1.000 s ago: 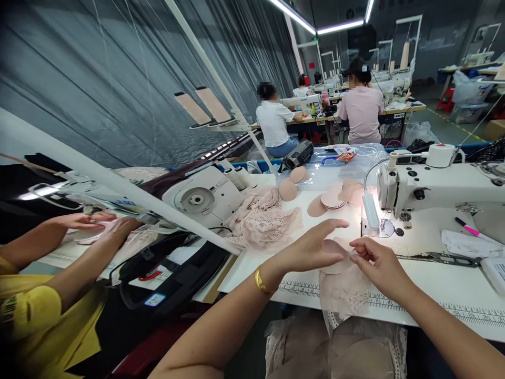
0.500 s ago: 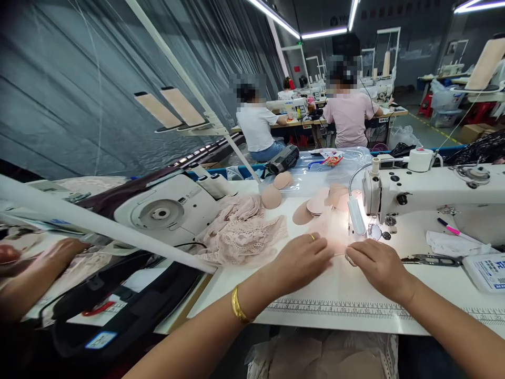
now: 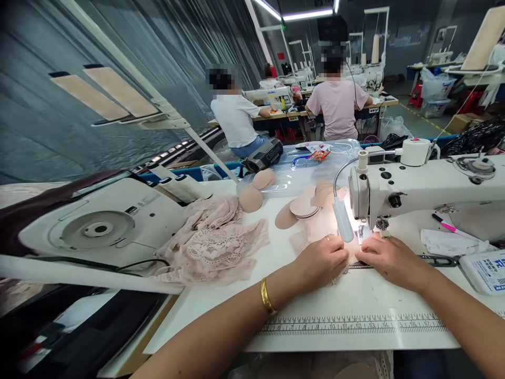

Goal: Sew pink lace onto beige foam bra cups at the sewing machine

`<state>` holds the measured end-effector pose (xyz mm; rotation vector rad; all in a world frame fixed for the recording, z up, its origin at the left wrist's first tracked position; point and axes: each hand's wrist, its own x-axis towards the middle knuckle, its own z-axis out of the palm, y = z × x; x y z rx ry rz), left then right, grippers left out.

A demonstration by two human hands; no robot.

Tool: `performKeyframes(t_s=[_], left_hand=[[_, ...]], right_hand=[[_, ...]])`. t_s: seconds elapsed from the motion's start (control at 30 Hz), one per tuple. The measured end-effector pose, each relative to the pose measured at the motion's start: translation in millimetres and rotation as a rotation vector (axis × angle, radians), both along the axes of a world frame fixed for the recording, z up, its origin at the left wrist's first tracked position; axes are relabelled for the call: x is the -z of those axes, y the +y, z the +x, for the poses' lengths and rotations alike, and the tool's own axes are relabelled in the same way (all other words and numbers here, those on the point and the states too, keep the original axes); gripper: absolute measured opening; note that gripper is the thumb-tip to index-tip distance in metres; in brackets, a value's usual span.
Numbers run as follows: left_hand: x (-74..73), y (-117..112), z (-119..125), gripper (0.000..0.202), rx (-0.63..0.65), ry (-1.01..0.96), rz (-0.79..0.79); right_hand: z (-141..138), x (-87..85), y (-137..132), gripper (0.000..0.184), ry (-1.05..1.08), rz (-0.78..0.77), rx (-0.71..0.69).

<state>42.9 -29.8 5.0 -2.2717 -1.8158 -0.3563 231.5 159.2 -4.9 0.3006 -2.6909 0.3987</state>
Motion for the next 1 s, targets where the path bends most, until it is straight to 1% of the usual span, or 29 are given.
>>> performKeyframes(t_s=[0.07, 0.23, 0.43, 0.63, 0.8, 1.0], left_hand=[[1.4, -2.1, 0.6, 0.027, -0.007, -0.017, 0.032], [0.6, -1.3, 2.4, 0.022, -0.004, -0.011, 0.044], [0.7, 0.1, 6.8, 0.020, -0.025, 0.006, 0.064], [3.7, 0.2, 9.2, 0.020, -0.031, -0.024, 0.057], [6.0, 0.8, 9.3, 0.020, -0.022, -0.090, 0.039], [4.3, 2.6, 8.1, 0.021, -0.006, -0.095, 0.047]], right_hand=[[2.6, -3.9, -0.5, 0.038, -0.013, 0.031, -0.009], [3.8, -10.2, 0.3, 0.034, -0.015, 0.094, -0.024], [3.2, -13.2, 0.1, 0.036, -0.032, 0.059, -0.028], [4.0, -11.0, 1.3, 0.037, -0.050, 0.015, -0.026], [4.5, -8.1, 1.8, 0.040, -0.090, -0.030, 0.000], [3.3, -1.4, 1.5, 0.037, -0.100, 0.015, 0.049]])
